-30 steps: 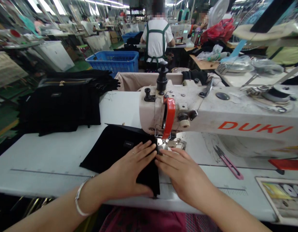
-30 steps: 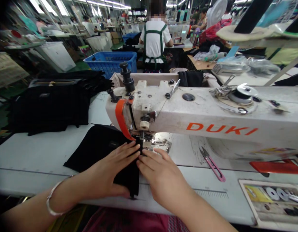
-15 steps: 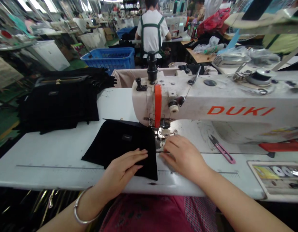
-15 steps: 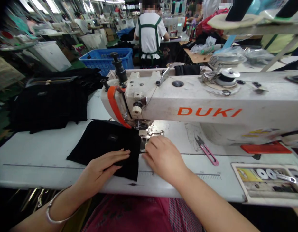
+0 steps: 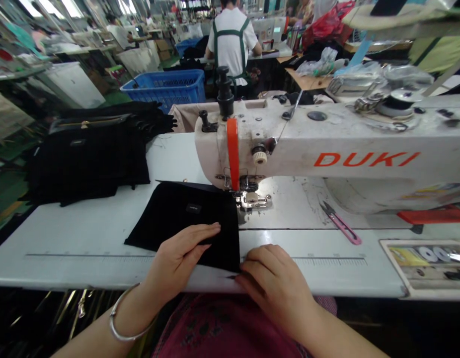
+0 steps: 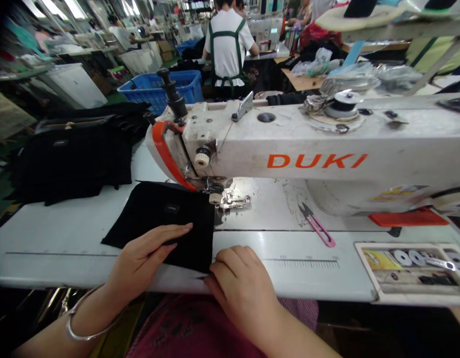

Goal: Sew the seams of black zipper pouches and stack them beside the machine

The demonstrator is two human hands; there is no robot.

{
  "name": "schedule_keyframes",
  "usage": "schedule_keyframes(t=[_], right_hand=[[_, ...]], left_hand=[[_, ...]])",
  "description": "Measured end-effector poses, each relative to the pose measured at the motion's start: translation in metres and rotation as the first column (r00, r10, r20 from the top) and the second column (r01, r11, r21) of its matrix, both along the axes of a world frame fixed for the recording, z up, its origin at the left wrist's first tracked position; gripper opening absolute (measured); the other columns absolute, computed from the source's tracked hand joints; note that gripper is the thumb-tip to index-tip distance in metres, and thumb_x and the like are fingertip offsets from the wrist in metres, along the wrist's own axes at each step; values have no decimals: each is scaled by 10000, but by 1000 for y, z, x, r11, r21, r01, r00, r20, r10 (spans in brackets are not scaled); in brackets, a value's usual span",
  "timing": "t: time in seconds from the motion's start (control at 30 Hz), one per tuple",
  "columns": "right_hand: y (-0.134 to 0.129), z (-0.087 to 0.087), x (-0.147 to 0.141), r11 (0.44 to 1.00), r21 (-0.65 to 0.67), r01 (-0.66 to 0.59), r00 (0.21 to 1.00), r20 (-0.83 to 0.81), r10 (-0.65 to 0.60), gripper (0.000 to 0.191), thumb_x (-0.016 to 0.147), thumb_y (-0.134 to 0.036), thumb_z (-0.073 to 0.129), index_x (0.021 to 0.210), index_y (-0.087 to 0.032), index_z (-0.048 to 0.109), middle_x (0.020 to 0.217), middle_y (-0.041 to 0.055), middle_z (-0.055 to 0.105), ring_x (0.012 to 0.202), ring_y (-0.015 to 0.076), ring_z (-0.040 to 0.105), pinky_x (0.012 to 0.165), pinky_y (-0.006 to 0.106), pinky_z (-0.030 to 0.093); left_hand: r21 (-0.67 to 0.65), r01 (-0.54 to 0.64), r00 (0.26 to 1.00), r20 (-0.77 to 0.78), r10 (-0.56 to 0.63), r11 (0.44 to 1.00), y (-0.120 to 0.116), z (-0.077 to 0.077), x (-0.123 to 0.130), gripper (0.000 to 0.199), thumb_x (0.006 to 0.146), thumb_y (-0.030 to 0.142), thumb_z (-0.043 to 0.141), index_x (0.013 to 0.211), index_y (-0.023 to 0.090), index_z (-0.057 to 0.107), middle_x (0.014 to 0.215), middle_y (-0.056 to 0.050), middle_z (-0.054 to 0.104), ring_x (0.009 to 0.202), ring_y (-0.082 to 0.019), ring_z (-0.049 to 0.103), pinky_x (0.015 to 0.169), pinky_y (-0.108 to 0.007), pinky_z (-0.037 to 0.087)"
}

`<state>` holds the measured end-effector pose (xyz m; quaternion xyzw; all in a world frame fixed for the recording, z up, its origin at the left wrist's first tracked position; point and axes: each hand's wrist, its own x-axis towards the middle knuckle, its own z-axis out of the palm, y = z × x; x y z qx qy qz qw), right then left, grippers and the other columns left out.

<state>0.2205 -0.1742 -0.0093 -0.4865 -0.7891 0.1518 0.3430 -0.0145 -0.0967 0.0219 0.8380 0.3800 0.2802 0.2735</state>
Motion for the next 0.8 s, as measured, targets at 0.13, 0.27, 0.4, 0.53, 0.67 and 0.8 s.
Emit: schedule_keyframes(t=[0.13,0.27,0.4,0.53,0.67,0.8], right_hand=[[-4,-1,-1,997,-37,61,997,-54,-63,60,930,-244,664,930,-183,664,927,50,634,841,230,534,752,395,404],[-2,-1,-2,997,-40,70,988,-132,-75,154,933,-202,657,1086,-202,677,981,56,644,884,228,547,779,398,417],[2,3,-5,999,0,51,984,-173,-50,105,967,-185,601,983,-216,701,918,39,661,852,208,553,753,374,424],[3,3,-4,990,136,-36,991,-122,52,155,993,-141,531,973,-176,681,1162,60,674,1032,239,561,845,401,437],[4,-3,-2,984,124,-129,989,-62,137,134,1014,-162,518,1022,-171,651,1183,27,687,1045,220,572,860,378,441],[4,-5,-2,992,29,-123,990,-66,125,128,1010,-153,513,972,-164,635,1031,34,703,895,190,582,811,347,458]], left_hand=[[4,-9,1000,-1,10,1000,-1,-1,0,336,992,171,484,1288,261,611,1293,-13,650,1207,-168,600,1066,-325,498],[-10,-17,1000,-16,17,1000,-2,-4,2,333,995,169,477,1284,263,611,1304,-14,642,1214,-172,596,1064,-335,501],[-8,-29,1000,-11,29,1000,-3,-7,1,323,997,174,479,1276,263,613,1298,-21,644,1209,-185,598,1056,-369,510],[31,-21,1000,-16,21,999,-3,-2,-3,349,995,153,466,1303,260,593,1325,-35,623,1227,-191,586,1071,-385,505],[173,127,985,-138,-104,977,-1,9,-1,422,988,105,424,1381,228,515,1397,-77,560,1295,-210,531,1105,-421,476],[278,395,870,-418,-259,876,0,10,11,409,963,69,420,1358,110,518,1353,-140,579,1305,-251,507,1082,-429,498]])
